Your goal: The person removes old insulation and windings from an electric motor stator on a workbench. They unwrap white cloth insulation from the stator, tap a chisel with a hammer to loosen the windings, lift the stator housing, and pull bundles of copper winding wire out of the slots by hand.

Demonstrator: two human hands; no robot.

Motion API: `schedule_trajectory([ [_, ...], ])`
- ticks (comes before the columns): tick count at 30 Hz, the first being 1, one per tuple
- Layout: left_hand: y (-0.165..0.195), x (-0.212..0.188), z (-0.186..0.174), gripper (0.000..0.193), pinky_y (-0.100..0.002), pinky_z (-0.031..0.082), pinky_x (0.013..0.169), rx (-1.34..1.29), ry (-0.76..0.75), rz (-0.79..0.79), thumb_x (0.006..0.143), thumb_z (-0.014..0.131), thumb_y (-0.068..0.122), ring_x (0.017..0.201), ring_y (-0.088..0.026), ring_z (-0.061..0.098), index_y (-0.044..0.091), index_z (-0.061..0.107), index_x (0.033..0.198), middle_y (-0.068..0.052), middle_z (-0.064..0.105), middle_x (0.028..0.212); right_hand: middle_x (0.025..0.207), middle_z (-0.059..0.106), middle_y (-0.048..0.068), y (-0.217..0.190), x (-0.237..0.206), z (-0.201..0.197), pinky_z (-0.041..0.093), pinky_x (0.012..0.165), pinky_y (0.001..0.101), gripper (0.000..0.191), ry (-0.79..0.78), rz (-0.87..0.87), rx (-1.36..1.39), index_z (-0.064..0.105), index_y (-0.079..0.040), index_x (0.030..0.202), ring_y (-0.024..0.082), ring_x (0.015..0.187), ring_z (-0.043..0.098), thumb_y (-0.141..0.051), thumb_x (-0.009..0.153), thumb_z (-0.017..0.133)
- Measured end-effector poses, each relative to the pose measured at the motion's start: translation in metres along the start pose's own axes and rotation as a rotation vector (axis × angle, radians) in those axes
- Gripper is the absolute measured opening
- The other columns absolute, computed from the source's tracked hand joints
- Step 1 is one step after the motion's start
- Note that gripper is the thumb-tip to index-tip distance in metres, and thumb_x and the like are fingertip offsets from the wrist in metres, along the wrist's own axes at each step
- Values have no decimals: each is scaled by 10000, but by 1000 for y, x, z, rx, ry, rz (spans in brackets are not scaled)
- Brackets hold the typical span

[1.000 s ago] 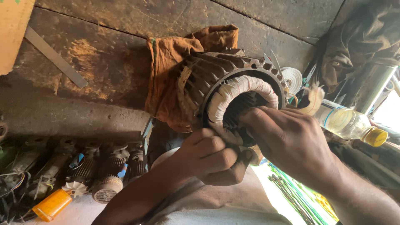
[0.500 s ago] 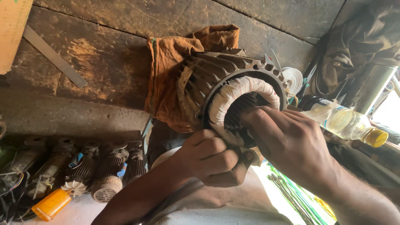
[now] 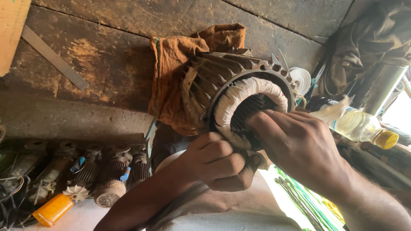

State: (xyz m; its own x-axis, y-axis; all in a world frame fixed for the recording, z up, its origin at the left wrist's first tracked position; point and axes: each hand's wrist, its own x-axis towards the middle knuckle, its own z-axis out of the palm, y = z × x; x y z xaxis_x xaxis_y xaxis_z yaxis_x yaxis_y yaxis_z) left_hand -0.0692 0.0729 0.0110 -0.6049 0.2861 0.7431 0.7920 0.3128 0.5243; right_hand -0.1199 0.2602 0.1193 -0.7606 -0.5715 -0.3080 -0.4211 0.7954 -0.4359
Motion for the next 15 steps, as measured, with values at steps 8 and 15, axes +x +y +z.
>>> schedule_trajectory([
  [8,-1,0,-3,179,-233,476,698,7,-32,7,1009,755,124,825,-66,538,227,610,1019,80,488,939,841,641,33,-7,19,1,507,450,373,198,-264,145,-152,665,-131,1024,216,607,660,-75,834,660],
  [15,3,0,-1,188,-267,482,695,-3,-24,15,962,774,95,832,-98,552,196,631,1031,61,513,950,995,606,37,-9,34,-21,518,521,374,167,-508,144,-119,692,-180,1020,229,643,661,-148,865,639],
])
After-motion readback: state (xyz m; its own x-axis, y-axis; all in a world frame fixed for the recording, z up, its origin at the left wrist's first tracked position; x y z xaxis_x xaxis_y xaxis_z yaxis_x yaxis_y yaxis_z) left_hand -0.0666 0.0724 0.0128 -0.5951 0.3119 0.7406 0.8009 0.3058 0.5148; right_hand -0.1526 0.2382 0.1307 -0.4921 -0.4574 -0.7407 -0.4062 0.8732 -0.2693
